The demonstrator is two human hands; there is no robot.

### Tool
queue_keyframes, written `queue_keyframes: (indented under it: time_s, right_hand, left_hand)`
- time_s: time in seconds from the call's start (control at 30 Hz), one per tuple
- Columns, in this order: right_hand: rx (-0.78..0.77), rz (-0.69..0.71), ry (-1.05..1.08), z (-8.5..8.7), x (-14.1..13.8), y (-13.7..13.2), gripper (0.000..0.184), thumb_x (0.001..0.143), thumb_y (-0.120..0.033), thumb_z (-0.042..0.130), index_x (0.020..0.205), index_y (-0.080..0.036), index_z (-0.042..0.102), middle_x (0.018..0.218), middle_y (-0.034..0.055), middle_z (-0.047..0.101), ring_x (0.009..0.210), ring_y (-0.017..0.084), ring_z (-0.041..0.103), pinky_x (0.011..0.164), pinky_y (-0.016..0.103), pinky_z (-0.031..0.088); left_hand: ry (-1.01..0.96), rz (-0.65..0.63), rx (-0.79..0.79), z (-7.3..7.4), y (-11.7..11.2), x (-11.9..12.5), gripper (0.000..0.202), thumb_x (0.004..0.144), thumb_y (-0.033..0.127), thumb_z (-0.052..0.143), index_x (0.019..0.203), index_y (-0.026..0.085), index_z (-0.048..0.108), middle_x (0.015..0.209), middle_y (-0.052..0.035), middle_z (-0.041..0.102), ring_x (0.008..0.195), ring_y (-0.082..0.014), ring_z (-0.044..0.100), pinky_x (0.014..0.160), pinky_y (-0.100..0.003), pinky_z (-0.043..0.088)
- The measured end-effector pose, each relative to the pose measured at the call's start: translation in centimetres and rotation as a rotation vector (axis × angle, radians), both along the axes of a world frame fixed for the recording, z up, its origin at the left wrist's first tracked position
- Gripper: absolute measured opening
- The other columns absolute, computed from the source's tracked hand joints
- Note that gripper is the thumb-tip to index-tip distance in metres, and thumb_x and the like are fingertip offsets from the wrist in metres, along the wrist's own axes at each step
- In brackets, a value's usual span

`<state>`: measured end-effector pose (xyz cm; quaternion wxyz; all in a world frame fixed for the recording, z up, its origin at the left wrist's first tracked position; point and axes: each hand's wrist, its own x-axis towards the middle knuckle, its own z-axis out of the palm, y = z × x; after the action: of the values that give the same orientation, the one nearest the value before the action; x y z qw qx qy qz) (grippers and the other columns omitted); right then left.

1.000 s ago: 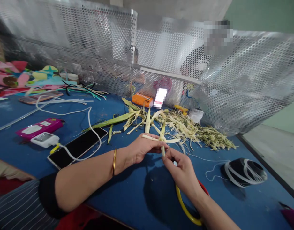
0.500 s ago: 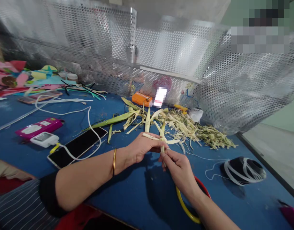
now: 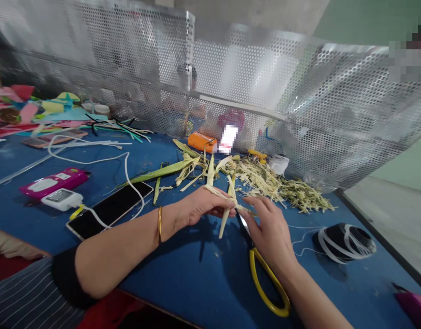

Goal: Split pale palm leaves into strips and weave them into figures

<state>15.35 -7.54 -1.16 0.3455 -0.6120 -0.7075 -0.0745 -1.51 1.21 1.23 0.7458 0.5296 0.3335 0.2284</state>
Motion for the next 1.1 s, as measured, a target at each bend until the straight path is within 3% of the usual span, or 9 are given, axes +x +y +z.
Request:
queue_keyframes:
  time_s: [0.1,0.17,0.4,0.57,0.77,0.97,1.1]
  right_hand:
    - [-0.137,0.067,0.009,-0.5,0.0,0.3,0.029,0.098,-0.033,0.042,0.075,-0.022,0.057,0.065,0.0004,0.063,0.065,0.017,0.058,0.071,0.028,0.039]
    - [-0.136,0.044,0.005,-0.9,-0.4,0.2,0.032,0.098,-0.032,0.04,0.071,-0.022,0.053,0.059,-0.0008,0.059,0.059,0.016,0.054,0.064,0.026,0.037]
    - [-0.095,0.105,-0.017,-1.1,-1.3,-0.2,0.032,0.097,-0.026,0.04,0.066,-0.022,0.044,0.055,-0.0023,0.052,0.054,0.014,0.047,0.057,0.024,0.031]
    - [-0.091,0.199,0.063,-0.5,-1.7,-0.7,0.03,0.096,-0.025,0.042,0.066,-0.021,0.045,0.057,-0.0021,0.052,0.056,0.013,0.049,0.061,0.023,0.034]
    - [-0.274,0.217,0.306,-0.4,-1.3,-0.6,0.029,0.094,-0.03,0.045,0.068,-0.02,0.053,0.056,-0.0028,0.056,0.056,0.012,0.051,0.056,0.022,0.035]
    - [-0.29,0.265,0.31,-0.3,-1.7,-0.8,0.032,0.093,-0.032,0.046,0.064,-0.019,0.053,0.058,-0.0018,0.055,0.059,0.013,0.049,0.059,0.023,0.035]
    - [-0.413,0.216,0.552,-0.4,-1.5,-0.4,0.042,0.092,-0.048,0.046,0.063,-0.019,0.057,0.059,-0.0001,0.057,0.058,0.014,0.05,0.058,0.025,0.036]
  left_hand:
    - [-0.007,0.011,0.002,-0.2,-0.1,0.1,0.013,0.068,0.022,0.075,0.07,0.012,0.067,0.068,-0.0035,0.065,0.065,-0.0121,0.06,0.066,-0.027,0.045]
    - [0.001,0.017,-0.04,-0.5,-0.4,0.3,0.017,0.067,0.025,0.077,0.07,0.013,0.066,0.066,-0.0019,0.063,0.061,-0.0111,0.057,0.064,-0.027,0.045]
    - [0.062,0.075,0.081,-1.9,-0.7,1.0,0.024,0.075,0.033,0.071,0.066,0.014,0.059,0.062,0.0001,0.061,0.054,-0.0091,0.055,0.054,-0.024,0.042]
    - [0.035,0.052,0.122,-2.0,0.0,0.7,0.025,0.072,0.034,0.073,0.067,0.013,0.061,0.059,0.0009,0.06,0.051,-0.0087,0.054,0.054,-0.024,0.042]
    - [0.055,0.034,0.115,-1.2,0.2,0.5,0.025,0.075,0.033,0.071,0.064,0.014,0.059,0.057,0.0011,0.058,0.05,-0.0088,0.052,0.055,-0.025,0.043]
    - [0.057,0.036,0.201,-1.5,0.0,0.5,0.027,0.075,0.038,0.069,0.066,0.015,0.058,0.055,0.0034,0.054,0.05,-0.0081,0.049,0.053,-0.024,0.04]
    - [0.059,0.009,0.194,-1.4,0.1,0.4,0.029,0.077,0.041,0.066,0.067,0.015,0.057,0.058,0.0025,0.055,0.051,-0.008,0.049,0.052,-0.024,0.039]
